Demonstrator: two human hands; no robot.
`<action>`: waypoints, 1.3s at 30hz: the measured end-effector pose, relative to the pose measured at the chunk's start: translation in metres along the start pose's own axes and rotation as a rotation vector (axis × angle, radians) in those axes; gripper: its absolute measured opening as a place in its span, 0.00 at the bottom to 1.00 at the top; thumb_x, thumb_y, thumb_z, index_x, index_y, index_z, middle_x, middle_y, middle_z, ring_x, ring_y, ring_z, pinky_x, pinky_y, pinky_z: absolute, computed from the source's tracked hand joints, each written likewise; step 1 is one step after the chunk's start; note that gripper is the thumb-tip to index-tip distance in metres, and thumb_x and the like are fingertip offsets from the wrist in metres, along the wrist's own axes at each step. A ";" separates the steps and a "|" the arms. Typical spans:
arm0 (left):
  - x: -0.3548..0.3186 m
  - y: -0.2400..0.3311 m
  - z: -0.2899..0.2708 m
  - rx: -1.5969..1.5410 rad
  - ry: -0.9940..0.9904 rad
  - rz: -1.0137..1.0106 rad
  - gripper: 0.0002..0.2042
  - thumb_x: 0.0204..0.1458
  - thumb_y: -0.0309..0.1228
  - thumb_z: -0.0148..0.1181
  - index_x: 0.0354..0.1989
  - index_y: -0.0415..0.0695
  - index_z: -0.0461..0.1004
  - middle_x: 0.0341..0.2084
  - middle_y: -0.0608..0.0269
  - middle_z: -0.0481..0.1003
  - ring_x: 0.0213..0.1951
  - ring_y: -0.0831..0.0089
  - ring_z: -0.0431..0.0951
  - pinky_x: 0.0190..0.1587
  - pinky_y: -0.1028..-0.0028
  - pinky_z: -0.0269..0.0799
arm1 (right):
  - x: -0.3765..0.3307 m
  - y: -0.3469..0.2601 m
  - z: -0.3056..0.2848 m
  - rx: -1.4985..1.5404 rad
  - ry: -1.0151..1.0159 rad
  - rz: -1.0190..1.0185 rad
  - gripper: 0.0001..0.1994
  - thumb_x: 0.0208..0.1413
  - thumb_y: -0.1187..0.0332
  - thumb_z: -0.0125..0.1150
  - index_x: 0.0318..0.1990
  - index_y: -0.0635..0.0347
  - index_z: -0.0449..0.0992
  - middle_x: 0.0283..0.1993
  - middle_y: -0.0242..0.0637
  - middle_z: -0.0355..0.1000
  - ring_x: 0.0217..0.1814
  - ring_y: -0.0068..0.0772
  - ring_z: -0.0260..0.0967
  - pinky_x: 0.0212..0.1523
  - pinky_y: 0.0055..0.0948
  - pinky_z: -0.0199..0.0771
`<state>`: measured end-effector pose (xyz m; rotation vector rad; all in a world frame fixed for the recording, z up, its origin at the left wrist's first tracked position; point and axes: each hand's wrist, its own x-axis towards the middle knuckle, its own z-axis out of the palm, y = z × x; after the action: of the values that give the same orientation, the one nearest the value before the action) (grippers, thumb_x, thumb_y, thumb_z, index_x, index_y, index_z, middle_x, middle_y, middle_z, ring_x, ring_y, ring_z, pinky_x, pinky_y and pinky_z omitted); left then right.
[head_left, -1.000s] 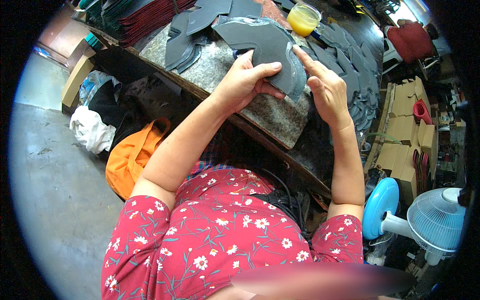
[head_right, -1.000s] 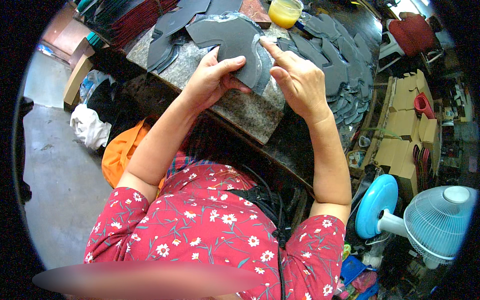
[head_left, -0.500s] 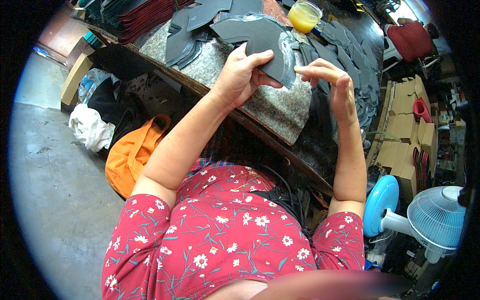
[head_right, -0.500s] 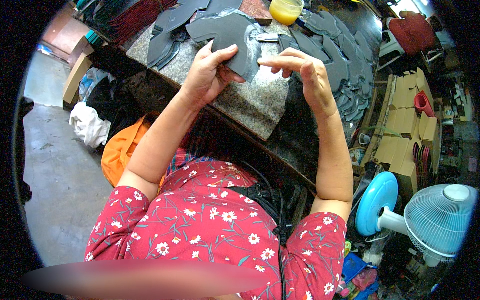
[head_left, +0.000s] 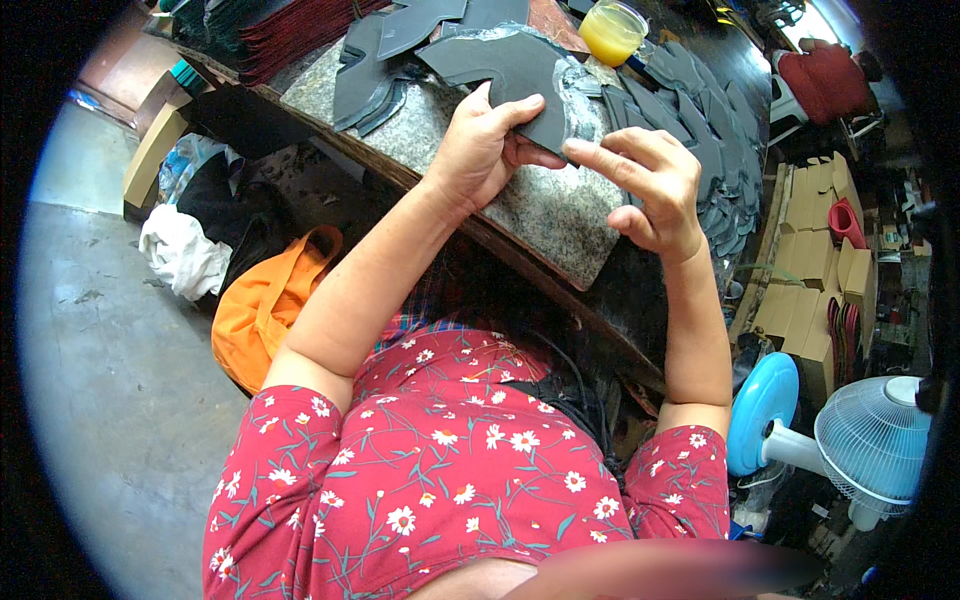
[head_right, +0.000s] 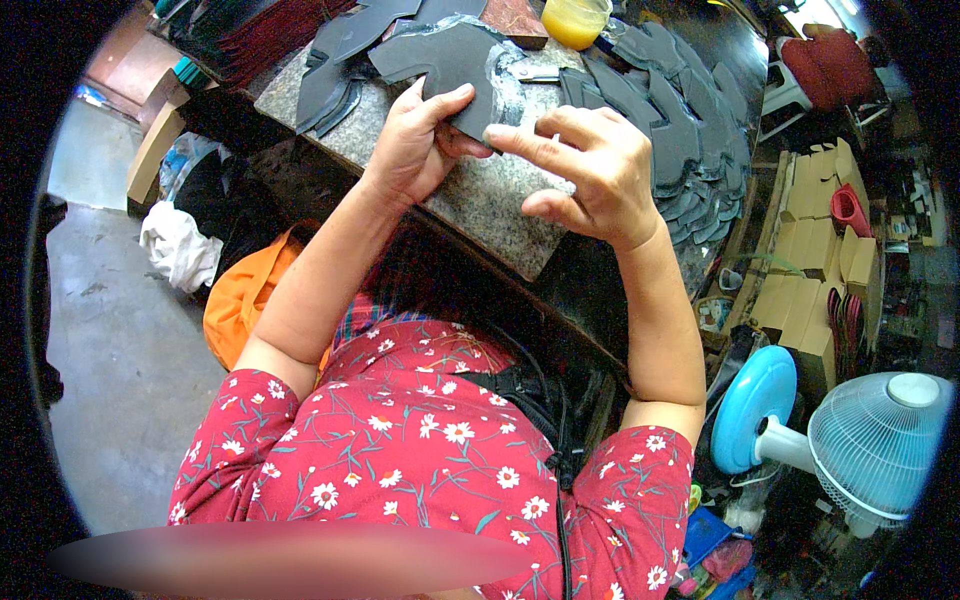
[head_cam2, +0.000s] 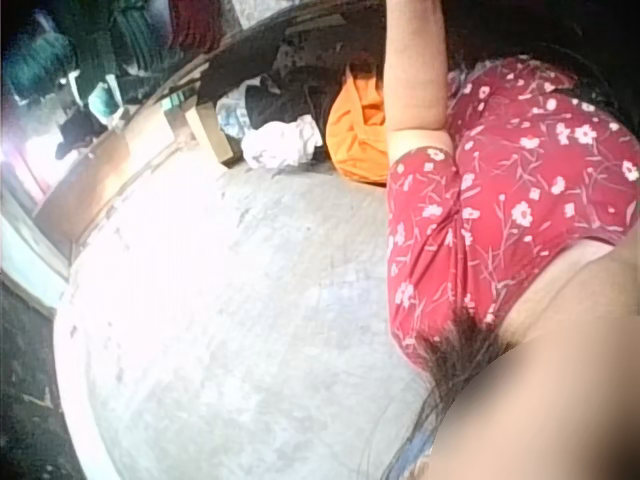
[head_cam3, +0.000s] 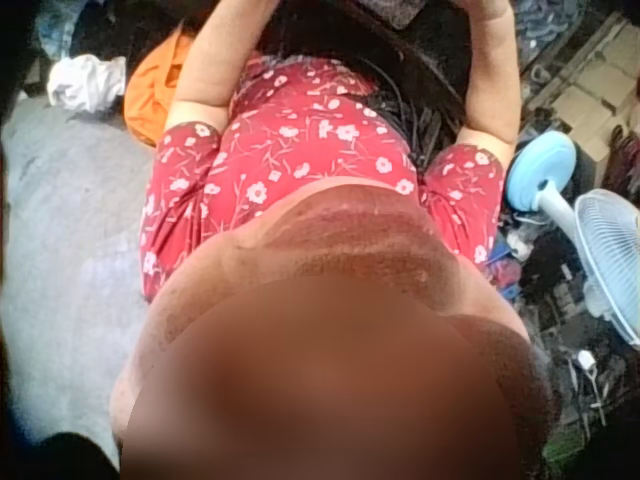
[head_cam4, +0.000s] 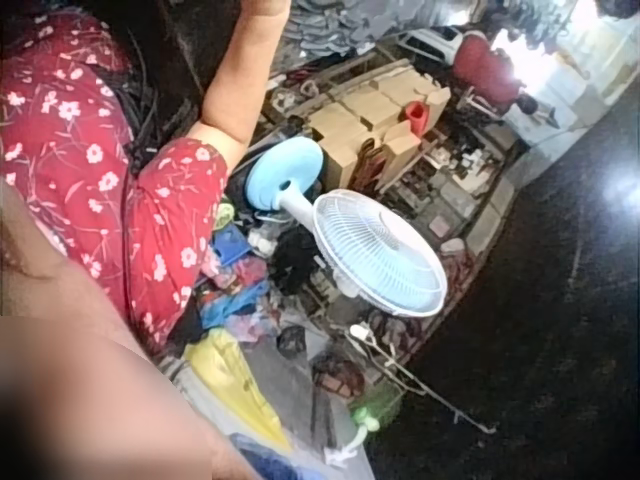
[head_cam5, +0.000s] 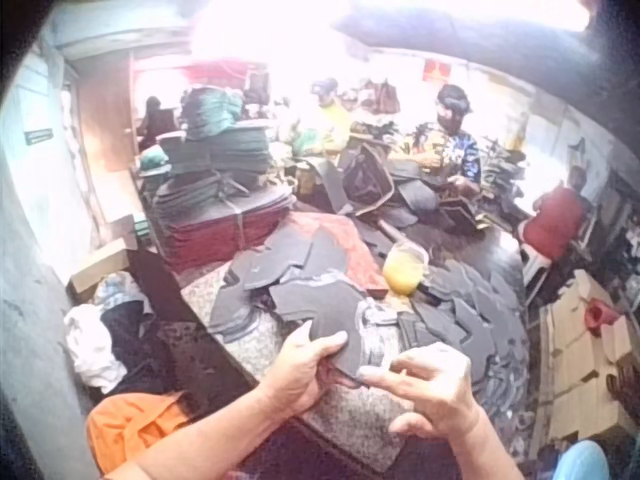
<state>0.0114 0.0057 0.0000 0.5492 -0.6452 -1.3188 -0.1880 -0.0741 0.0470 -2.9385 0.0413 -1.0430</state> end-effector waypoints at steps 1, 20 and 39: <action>0.000 0.000 0.000 -0.007 0.000 0.003 0.12 0.59 0.27 0.53 0.50 0.38 0.65 0.39 0.57 0.76 0.36 0.67 0.82 0.29 0.67 0.85 | 0.000 0.001 -0.001 -0.034 -0.022 -0.030 0.31 0.55 0.33 0.44 0.51 0.42 0.80 0.30 0.34 0.72 0.30 0.36 0.72 0.32 0.31 0.71; 0.000 -0.002 -0.001 -0.080 -0.039 -0.063 0.15 0.57 0.25 0.54 0.52 0.38 0.65 0.39 0.57 0.76 0.37 0.67 0.82 0.29 0.64 0.85 | 0.000 0.003 0.006 -0.082 0.015 0.038 0.37 0.55 0.30 0.36 0.58 0.43 0.75 0.30 0.34 0.72 0.30 0.37 0.71 0.32 0.32 0.69; -0.005 -0.001 0.020 0.432 -0.215 -0.201 0.25 0.60 0.32 0.53 0.62 0.39 0.54 0.28 0.56 0.72 0.18 0.72 0.76 0.18 0.78 0.71 | -0.035 0.057 -0.024 0.638 0.565 0.823 0.29 0.54 0.78 0.53 0.66 0.52 0.61 0.46 0.32 0.76 0.34 0.21 0.68 0.39 0.23 0.71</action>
<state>-0.0044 0.0101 0.0127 0.8455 -1.0893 -1.4448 -0.2310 -0.1301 0.0423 -1.7155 0.6994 -1.3236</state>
